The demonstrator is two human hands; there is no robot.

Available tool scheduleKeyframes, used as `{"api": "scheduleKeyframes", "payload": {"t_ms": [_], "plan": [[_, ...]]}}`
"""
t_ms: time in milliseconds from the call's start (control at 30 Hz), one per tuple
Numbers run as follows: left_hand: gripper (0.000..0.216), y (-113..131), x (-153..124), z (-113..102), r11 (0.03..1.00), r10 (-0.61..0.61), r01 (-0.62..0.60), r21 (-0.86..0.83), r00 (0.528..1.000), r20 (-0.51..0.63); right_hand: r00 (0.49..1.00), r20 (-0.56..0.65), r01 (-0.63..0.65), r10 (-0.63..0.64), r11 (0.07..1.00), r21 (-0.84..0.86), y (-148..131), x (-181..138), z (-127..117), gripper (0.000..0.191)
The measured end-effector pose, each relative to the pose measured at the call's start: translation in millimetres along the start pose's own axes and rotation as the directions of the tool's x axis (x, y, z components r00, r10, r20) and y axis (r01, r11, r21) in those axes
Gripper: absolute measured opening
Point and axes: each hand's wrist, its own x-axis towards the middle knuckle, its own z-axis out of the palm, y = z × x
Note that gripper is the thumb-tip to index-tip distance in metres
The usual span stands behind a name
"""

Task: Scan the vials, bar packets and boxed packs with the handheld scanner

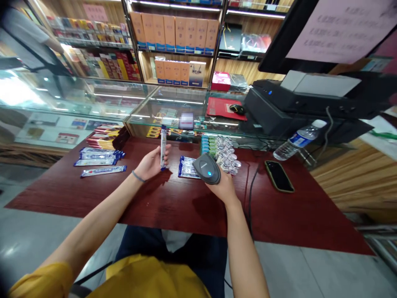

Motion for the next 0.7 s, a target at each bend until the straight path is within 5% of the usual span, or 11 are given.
{"api": "scheduleKeyframes", "payload": {"t_ms": [133, 267, 500, 700], "plan": [[0.035, -11.5, 9.5, 33.6, 0.989, -0.109, 0.117, -0.088, 0.99, 0.094, 0.999, -0.033, -0.016, 0.015, 1.0, -0.013, 3.5, 0.1, -2.0, 0.051], [0.043, -21.2, 10.9, 40.0, 0.975, -0.174, 0.192, -0.111, 0.972, 0.156, 0.999, -0.044, -0.032, 0.03, 0.999, -0.034, 8.3, 0.7, -4.9, 0.05], [0.03, -28.9, 8.8, 23.9, 0.984, -0.105, 0.105, -0.141, 0.994, 0.008, 1.0, -0.001, -0.022, 0.022, 0.996, -0.089, 6.1, 1.2, -9.4, 0.055], [0.018, -31.5, 11.3, 27.9, 0.942, -0.123, 0.026, -0.336, 0.954, -0.272, 0.998, 0.055, 0.007, 0.002, 0.987, -0.164, -3.4, 1.3, -7.0, 0.046]]}}
